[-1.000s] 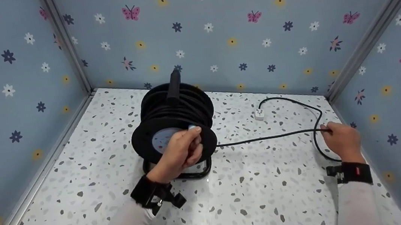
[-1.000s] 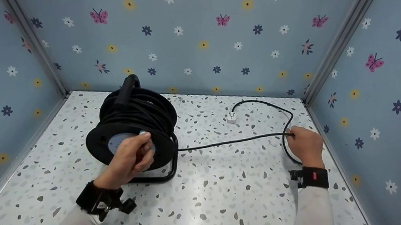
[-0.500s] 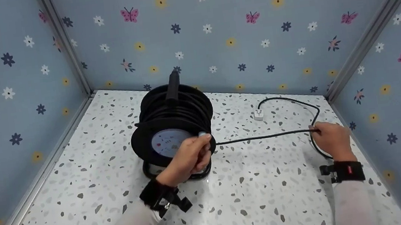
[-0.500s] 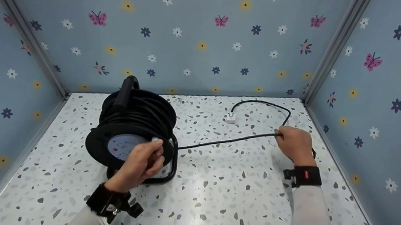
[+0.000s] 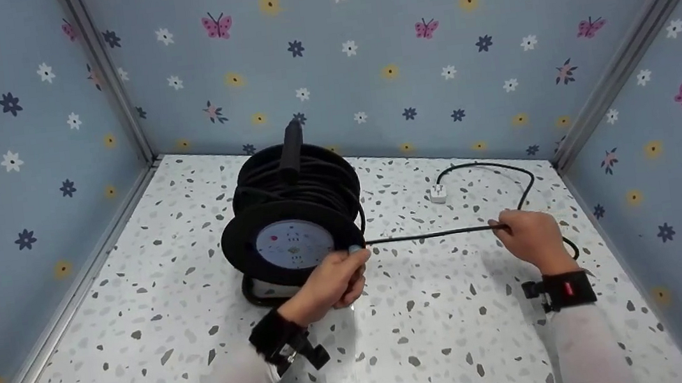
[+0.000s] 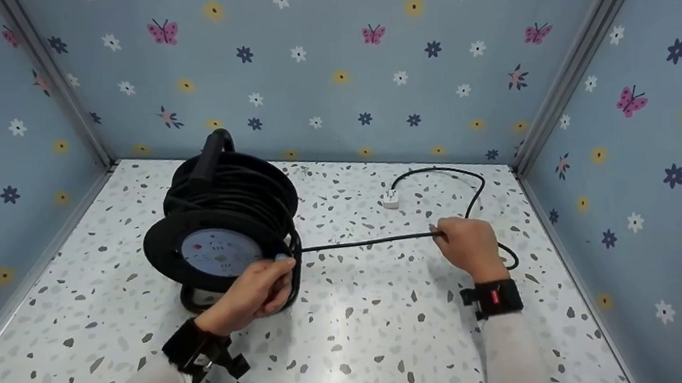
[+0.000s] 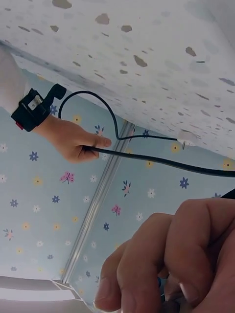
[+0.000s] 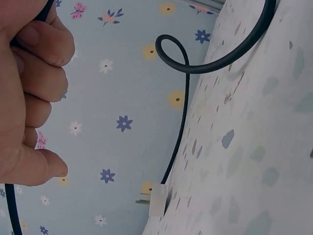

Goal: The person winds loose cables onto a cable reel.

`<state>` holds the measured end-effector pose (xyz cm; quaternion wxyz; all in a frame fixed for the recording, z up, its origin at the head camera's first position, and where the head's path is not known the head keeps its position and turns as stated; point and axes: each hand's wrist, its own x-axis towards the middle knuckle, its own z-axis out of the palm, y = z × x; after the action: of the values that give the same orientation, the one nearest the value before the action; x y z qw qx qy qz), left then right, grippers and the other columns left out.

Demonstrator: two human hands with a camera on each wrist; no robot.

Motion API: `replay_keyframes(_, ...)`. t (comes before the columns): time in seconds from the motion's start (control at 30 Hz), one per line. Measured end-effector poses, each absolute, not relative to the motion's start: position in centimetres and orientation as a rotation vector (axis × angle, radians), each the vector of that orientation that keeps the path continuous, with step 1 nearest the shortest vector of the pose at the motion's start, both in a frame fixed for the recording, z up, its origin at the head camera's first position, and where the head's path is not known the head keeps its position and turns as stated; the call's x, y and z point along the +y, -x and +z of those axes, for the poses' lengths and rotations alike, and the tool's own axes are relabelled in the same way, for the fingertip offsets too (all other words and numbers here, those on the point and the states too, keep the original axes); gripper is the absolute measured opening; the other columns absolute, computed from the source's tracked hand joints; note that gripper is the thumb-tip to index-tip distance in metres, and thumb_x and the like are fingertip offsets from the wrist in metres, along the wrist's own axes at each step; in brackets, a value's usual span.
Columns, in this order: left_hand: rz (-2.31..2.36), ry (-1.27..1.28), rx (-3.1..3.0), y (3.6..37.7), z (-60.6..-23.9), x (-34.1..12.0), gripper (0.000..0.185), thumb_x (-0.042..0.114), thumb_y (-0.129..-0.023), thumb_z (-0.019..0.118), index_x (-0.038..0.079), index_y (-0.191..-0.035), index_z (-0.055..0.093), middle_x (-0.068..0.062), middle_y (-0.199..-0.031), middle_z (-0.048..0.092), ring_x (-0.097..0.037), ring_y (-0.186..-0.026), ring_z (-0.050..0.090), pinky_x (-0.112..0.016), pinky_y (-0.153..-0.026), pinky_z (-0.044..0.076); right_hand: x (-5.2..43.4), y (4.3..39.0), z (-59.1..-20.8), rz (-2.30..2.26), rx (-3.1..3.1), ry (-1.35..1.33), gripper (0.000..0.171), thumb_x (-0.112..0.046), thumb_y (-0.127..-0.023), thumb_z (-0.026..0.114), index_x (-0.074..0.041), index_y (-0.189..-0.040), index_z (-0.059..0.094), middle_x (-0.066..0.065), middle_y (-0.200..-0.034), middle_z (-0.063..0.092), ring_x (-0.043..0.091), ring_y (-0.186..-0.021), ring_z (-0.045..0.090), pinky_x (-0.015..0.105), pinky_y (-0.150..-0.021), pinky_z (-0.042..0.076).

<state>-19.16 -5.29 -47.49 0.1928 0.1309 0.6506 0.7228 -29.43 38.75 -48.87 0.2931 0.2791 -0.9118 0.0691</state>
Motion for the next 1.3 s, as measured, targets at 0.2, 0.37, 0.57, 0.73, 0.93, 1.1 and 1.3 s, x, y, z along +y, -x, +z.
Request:
replay_keyframes(0.2, 1.936, -0.288, 1.903, 19.1, -48.9, -5.5, 0.053, 0.045, -0.115, 0.058, 0.015, -0.072, 0.052, 0.002, -0.048, 0.047, -0.008, -0.04, 0.035, -0.023, -0.039, 0.025, 36.7, 29.4, -49.2, 0.215, -2.455, -0.828, 0.054, -0.012, -0.096, 0.088, -0.019, -0.068, 0.042, -0.007, -0.062, 0.032, 0.014, -0.05, 0.027, 0.033, -0.048, 0.023)
replay_keyframes(0.37, 1.844, -0.284, 1.978, 19.1, -49.7, -6.1, 0.054, 0.044, -0.115, 0.056, 0.014, -0.07, 0.052, 0.002, -0.048, 0.047, -0.008, -0.039, 0.036, -0.023, -0.038, 0.027, 35.4, 29.2, -49.6, 0.231, -2.495, -0.878, 0.053, -0.012, -0.095, 0.088, -0.02, -0.069, 0.044, -0.01, -0.063, 0.03, 0.011, -0.052, 0.028, 0.031, -0.049, 0.024)
replay_keyframes(0.57, 1.79, -0.259, 1.99, 19.0, -50.4, -7.0, 0.052, 0.043, -0.116, 0.054, 0.014, -0.073, 0.055, 0.002, -0.053, 0.05, -0.008, -0.042, 0.04, -0.021, -0.039, 0.03, 34.1, 29.0, -49.7, 0.26, -2.568, -0.902, 0.052, -0.012, -0.093, 0.089, -0.021, -0.069, 0.044, -0.012, -0.064, 0.031, 0.011, -0.054, 0.03, 0.031, -0.052, 0.027)
replay_keyframes(0.73, 1.78, -0.219, 2.003, 18.9, -50.9, -7.7, 0.049, 0.044, -0.115, 0.056, 0.015, -0.076, 0.057, 0.003, -0.055, 0.051, -0.008, -0.043, 0.042, -0.021, -0.039, 0.03, 33.2, 28.8, -49.8, 0.268, -2.623, -0.927, 0.051, -0.02, -0.096, 0.089, -0.022, -0.07, 0.046, -0.012, -0.063, 0.033, 0.01, -0.054, 0.033, 0.032, -0.052, 0.031)
replay_keyframes(0.93, 1.781, -0.159, 1.995, 18.6, -51.6, -8.7, 0.047, 0.044, -0.114, 0.06, 0.014, -0.078, 0.059, 0.003, -0.056, 0.051, -0.008, -0.044, 0.04, -0.022, -0.039, 0.029, 32.8, 28.6, -49.9, 0.299, -2.668, -0.931, 0.047, -0.021, -0.098, 0.088, -0.021, -0.071, 0.049, -0.012, -0.063, 0.039, 0.01, -0.055, 0.037, 0.032, -0.053, 0.033)
replay_keyframes(1.1, 1.773, -0.066, 2.009, 18.2, -52.4, -10.6, 0.044, 0.041, -0.112, 0.062, 0.005, -0.088, 0.065, 0.004, -0.056, 0.05, -0.007, -0.043, 0.038, -0.022, -0.039, 0.028, 34.0, 28.7, -50.0, 0.353, -2.712, -0.842, 0.047, -0.02, -0.1, 0.085, -0.02, -0.073, 0.047, -0.009, -0.062, 0.039, 0.013, -0.055, 0.038, 0.034, -0.054, 0.032)
replay_keyframes(1.3, 1.825, 0.002, 1.98, 17.9, -53.3, -12.5, 0.037, 0.033, -0.112, 0.062, 0.003, -0.09, 0.063, 0.004, -0.057, 0.049, -0.006, -0.042, 0.036, -0.021, -0.036, 0.028, 34.0, 28.8, -50.0, 0.412, -2.745, -0.838, 0.046, -0.025, -0.102, 0.084, -0.021, -0.072, 0.049, -0.009, -0.062, 0.044, 0.014, -0.055, 0.039, 0.034, -0.055, 0.033)
